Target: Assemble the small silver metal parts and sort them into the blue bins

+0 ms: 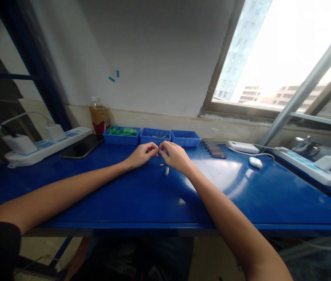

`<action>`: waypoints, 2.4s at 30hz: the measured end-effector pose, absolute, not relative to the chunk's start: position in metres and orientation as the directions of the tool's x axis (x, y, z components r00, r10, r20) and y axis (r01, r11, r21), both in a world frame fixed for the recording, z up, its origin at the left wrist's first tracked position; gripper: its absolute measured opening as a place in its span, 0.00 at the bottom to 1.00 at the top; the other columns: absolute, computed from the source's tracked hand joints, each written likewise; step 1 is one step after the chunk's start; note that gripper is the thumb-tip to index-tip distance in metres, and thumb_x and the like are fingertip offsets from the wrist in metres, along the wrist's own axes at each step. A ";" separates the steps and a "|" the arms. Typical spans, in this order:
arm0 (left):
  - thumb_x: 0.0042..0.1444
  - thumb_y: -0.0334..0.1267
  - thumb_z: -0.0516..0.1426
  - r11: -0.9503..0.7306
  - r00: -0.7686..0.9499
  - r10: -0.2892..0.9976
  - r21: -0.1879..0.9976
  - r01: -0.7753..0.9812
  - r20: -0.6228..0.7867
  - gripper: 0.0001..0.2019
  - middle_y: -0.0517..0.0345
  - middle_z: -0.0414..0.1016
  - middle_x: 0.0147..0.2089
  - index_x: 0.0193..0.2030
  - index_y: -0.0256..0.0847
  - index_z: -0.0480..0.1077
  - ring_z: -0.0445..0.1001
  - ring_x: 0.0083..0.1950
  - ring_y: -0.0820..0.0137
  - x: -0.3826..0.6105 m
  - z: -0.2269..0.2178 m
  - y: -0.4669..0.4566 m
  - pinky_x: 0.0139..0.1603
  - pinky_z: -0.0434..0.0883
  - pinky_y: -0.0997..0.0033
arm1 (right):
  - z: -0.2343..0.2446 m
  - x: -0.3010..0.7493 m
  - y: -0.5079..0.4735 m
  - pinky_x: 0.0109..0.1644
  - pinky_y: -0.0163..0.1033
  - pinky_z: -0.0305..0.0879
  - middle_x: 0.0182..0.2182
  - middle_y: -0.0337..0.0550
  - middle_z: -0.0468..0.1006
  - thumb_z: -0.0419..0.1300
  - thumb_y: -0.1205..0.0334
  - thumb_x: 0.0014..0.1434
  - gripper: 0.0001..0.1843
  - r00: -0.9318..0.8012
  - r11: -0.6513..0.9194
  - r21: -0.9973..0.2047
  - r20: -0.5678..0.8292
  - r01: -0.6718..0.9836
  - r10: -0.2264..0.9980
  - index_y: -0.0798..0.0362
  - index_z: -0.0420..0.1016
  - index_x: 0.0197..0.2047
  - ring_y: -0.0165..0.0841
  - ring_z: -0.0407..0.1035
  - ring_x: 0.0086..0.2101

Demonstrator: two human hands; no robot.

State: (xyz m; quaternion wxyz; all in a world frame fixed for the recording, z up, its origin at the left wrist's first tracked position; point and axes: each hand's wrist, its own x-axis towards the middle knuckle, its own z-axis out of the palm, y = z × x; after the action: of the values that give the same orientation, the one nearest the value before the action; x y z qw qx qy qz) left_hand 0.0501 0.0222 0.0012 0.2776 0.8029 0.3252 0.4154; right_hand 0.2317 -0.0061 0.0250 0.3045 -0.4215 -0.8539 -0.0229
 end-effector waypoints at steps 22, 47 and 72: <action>0.53 0.35 0.54 -0.781 0.497 0.623 0.452 0.430 0.604 0.04 0.57 0.73 0.34 0.34 0.39 0.67 0.70 0.37 0.69 0.051 0.000 0.020 0.41 0.67 0.68 | 0.031 0.238 -0.010 0.34 0.33 0.57 0.29 0.39 0.75 0.59 0.63 0.56 0.10 -0.511 0.599 -0.213 0.354 0.772 0.784 0.52 0.71 0.43 0.30 0.68 0.30; 0.63 0.45 0.47 -0.744 0.458 0.626 0.305 0.595 0.631 0.14 0.55 0.73 0.34 0.39 0.39 0.68 0.70 0.38 0.67 0.052 0.004 0.012 0.40 0.64 0.68 | 0.030 0.233 -0.011 0.34 0.33 0.58 0.29 0.38 0.75 0.54 0.61 0.60 0.12 -0.443 0.621 -0.251 0.511 0.742 0.737 0.52 0.66 0.47 0.31 0.68 0.29; 0.52 0.34 0.56 -0.560 0.454 0.805 0.741 0.369 0.382 0.04 0.58 0.73 0.33 0.34 0.39 0.65 0.72 0.36 0.70 0.053 0.004 0.030 0.39 0.68 0.70 | 0.011 0.247 -0.003 0.38 0.35 0.64 0.33 0.42 0.75 0.54 0.64 0.59 0.11 -0.504 0.649 -0.227 0.467 0.726 0.727 0.52 0.69 0.46 0.32 0.70 0.33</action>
State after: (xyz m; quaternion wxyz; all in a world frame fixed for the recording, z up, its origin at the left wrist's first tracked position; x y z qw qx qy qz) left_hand 0.0526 0.0303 0.0039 0.2926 0.8010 0.3664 0.3722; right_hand 0.2467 -0.0031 0.0112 0.2698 -0.4188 -0.8671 0.0005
